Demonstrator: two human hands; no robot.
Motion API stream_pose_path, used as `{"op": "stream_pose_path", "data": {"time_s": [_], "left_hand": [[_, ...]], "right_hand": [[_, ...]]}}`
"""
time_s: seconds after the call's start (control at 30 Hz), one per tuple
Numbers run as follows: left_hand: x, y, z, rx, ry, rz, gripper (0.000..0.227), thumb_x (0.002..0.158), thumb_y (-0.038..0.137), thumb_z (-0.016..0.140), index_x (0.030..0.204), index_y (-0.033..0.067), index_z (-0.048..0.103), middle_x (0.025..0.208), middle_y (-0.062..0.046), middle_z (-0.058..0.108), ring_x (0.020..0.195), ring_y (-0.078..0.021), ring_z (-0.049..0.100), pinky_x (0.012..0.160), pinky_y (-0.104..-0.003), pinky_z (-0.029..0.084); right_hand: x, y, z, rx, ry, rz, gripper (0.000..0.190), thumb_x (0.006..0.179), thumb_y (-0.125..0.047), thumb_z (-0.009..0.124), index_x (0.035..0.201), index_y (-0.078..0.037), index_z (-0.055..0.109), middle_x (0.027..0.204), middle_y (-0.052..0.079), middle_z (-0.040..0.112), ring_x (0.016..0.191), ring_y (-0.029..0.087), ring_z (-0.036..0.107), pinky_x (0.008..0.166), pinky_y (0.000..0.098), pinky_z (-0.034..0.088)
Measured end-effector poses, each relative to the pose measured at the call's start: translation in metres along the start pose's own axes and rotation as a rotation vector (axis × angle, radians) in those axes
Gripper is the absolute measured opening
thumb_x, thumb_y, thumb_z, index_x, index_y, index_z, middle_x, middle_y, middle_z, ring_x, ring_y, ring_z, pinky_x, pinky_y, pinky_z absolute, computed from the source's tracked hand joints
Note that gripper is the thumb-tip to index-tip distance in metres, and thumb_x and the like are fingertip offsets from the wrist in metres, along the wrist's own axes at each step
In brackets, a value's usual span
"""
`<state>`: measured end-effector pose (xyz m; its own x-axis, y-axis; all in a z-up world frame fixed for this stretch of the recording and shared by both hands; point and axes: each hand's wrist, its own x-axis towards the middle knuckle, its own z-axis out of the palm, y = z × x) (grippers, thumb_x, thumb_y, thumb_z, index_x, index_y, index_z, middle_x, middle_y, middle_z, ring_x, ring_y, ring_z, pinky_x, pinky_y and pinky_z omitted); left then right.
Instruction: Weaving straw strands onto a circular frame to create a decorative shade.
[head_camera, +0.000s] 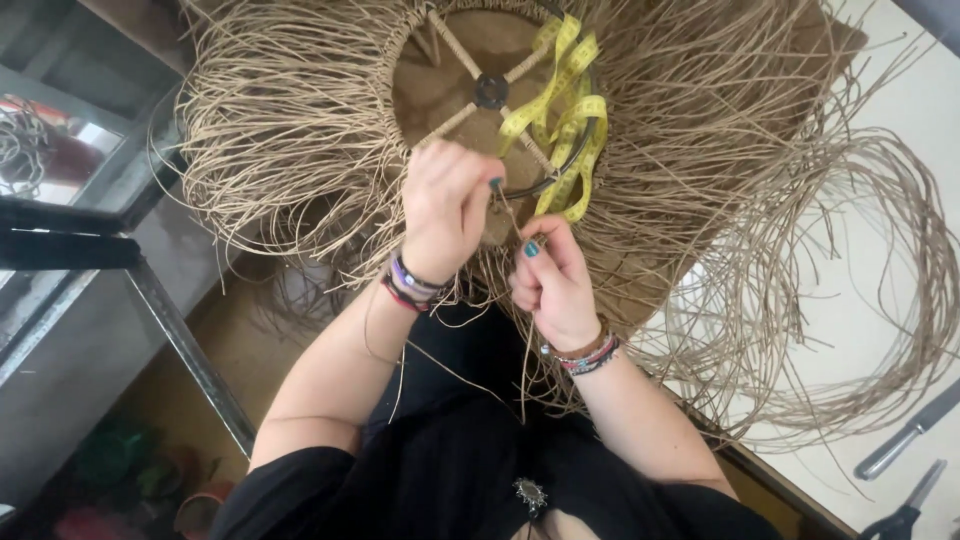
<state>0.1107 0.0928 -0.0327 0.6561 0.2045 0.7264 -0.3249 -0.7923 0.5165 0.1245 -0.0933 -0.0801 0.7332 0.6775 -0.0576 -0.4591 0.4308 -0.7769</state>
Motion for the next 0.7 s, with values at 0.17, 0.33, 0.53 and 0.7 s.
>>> {"op": "stream_pose_path", "data": {"time_s": [0.17, 0.33, 0.53, 0.7], "left_hand": [[0.013, -0.012, 0.003, -0.111, 0.088, -0.16, 0.025, 0.103, 0.005, 0.049, 0.086, 0.0077, 0.067, 0.074, -0.006, 0.059, 0.072, -0.0271, 0.059, 0.073, -0.036, 0.048], [0.029, -0.01, -0.002, -0.108, 0.061, -0.203, 0.023, 0.106, 0.009, 0.052, 0.087, 0.0091, 0.066, 0.075, -0.009, 0.06, 0.075, -0.0329, 0.063, 0.074, -0.04, 0.053], [0.034, -0.011, -0.009, -0.046, 0.033, -0.35, 0.033, 0.107, 0.014, 0.04, 0.081, 0.0078, 0.058, 0.081, -0.004, 0.064, 0.078, -0.0231, 0.058, 0.083, -0.037, 0.047], [0.021, -0.028, 0.004, -0.072, 0.045, -0.3, 0.033, 0.109, 0.018, 0.039, 0.092, 0.0128, 0.067, 0.077, 0.001, 0.061, 0.065, -0.0087, 0.048, 0.057, -0.024, 0.038]], "right_hand": [[-0.006, 0.024, -0.019, -0.089, 0.1, -0.013, 0.013, 0.106, -0.011, 0.048, 0.118, -0.009, 0.049, 0.061, -0.006, 0.026, 0.043, 0.001, 0.028, 0.035, 0.0144, 0.023], [-0.006, 0.027, -0.016, -0.122, 0.16, -0.007, 0.012, 0.106, -0.011, 0.047, 0.118, -0.011, 0.051, 0.06, -0.005, 0.026, 0.042, 0.002, 0.028, 0.035, 0.0154, 0.024], [-0.014, 0.026, -0.013, -0.27, 0.199, -0.002, 0.011, 0.108, -0.008, 0.043, 0.105, -0.014, 0.052, 0.055, -0.004, 0.03, 0.038, 0.007, 0.024, 0.033, 0.0217, 0.022], [-0.01, 0.026, -0.014, -0.288, 0.169, -0.016, 0.008, 0.108, -0.01, 0.044, 0.107, -0.013, 0.051, 0.056, -0.004, 0.032, 0.039, 0.007, 0.026, 0.033, 0.0221, 0.021]]}}
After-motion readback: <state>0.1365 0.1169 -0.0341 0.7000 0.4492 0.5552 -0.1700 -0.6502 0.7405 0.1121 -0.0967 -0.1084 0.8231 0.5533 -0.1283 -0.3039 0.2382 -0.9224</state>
